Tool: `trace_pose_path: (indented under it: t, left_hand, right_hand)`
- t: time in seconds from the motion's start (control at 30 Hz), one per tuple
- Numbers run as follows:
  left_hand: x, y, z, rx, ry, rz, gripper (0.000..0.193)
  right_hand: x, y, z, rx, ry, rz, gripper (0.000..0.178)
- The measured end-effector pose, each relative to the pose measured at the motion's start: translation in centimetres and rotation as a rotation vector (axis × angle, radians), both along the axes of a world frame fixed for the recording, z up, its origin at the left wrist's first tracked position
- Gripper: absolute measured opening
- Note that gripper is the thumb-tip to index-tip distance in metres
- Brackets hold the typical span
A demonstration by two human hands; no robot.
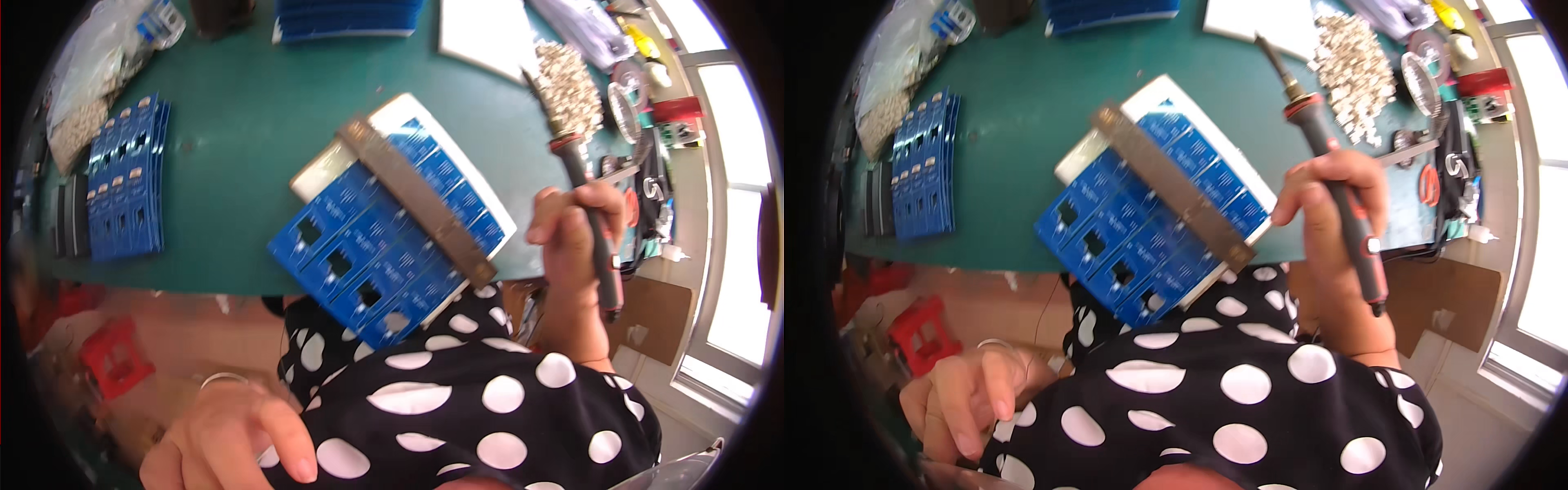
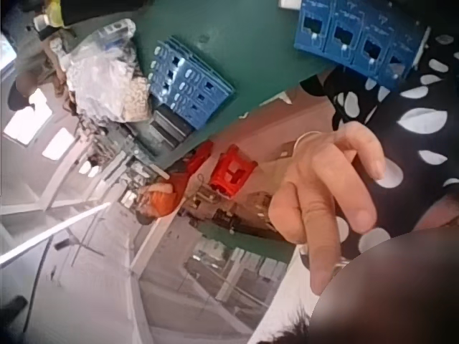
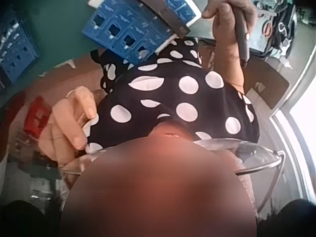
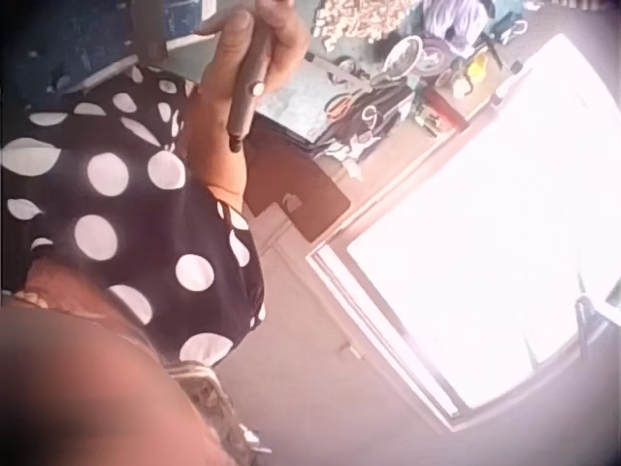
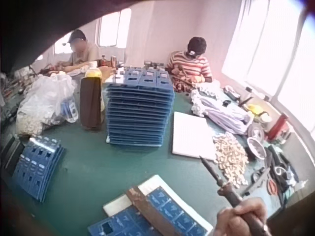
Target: The person solders electronic components onto blue printed circuit boards using a soldering iron and solder wire.
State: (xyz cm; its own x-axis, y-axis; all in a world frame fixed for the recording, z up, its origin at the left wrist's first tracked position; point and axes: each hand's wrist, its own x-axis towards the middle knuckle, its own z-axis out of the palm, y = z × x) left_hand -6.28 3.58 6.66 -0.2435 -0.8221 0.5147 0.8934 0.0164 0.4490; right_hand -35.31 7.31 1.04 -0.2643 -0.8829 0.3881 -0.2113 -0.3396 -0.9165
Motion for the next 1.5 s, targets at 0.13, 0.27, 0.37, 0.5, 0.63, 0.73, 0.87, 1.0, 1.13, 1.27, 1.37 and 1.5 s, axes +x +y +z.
trace_pose_path:
  t: [0.13,0.27,0.37,0.5,0.63,0.73,0.87,1.0,1.13,1.27,1.37,1.5]
  left_hand:
    - [1.4,-3.0,-1.3,-0.18,-0.115,-0.255,0.021]
    - [2.8,-3.8,-2.9,0.053,-0.88,0.29,0.004]
    - [1.8,-3.0,-4.7,0.131,-1.209,0.556,0.005]
    - [-0.8,-2.5,-7.6,-0.084,-1.46,0.575,0.011]
    - [-1.8,-2.2,-8.7,-0.247,-1.556,0.634,0.017]
    - [-1.8,-2.2,-8.8,-0.462,-1.647,0.676,0.019]
    - [-2.0,-1.8,-8.8,-0.522,-1.648,0.631,0.02]
    - [-2.3,-1.4,-8.7,-0.623,-1.656,0.662,0.022]
    - [-2.3,-1.1,-8.5,-0.678,-1.669,0.692,0.022]
    - [-2.4,-1.1,-8.5,-0.697,-1.685,0.696,0.022]
    - [-2.5,-1.3,-8.7,-0.701,-1.683,0.722,0.022]
    - [-2.5,-1.2,-9.0,-0.71,-1.696,0.739,0.022]
  right_hand:
    - [-0.9,0.1,0.0,-0.067,0.104,0.168,0.03]
    - [-1.7,0.4,0.6,-0.144,0.096,0.193,0.058]
    - [-2.1,0.8,0.5,-0.164,0.215,0.087,0.059]
    - [-1.3,1.5,-0.7,-0.001,0.296,0.184,0.047]
    - [0.0,1.6,-2.5,-0.065,0.085,0.301,0.032]
    - [0.1,2.2,-1.8,-0.006,0.141,0.317,0.033]
    - [0.0,2.8,-1.6,0.135,0.178,0.382,0.035]
    - [0.4,3.0,-3.2,-0.116,0.091,0.381,0.038]
    - [0.7,3.7,-3.4,-0.045,0.129,0.322,0.031]
    - [0.8,3.5,-3.0,0.032,0.176,0.315,0.027]
    - [0.9,3.2,-2.9,0.068,0.192,0.328,0.027]
    - [1.2,3.2,-3.2,0.111,0.151,0.341,0.027]
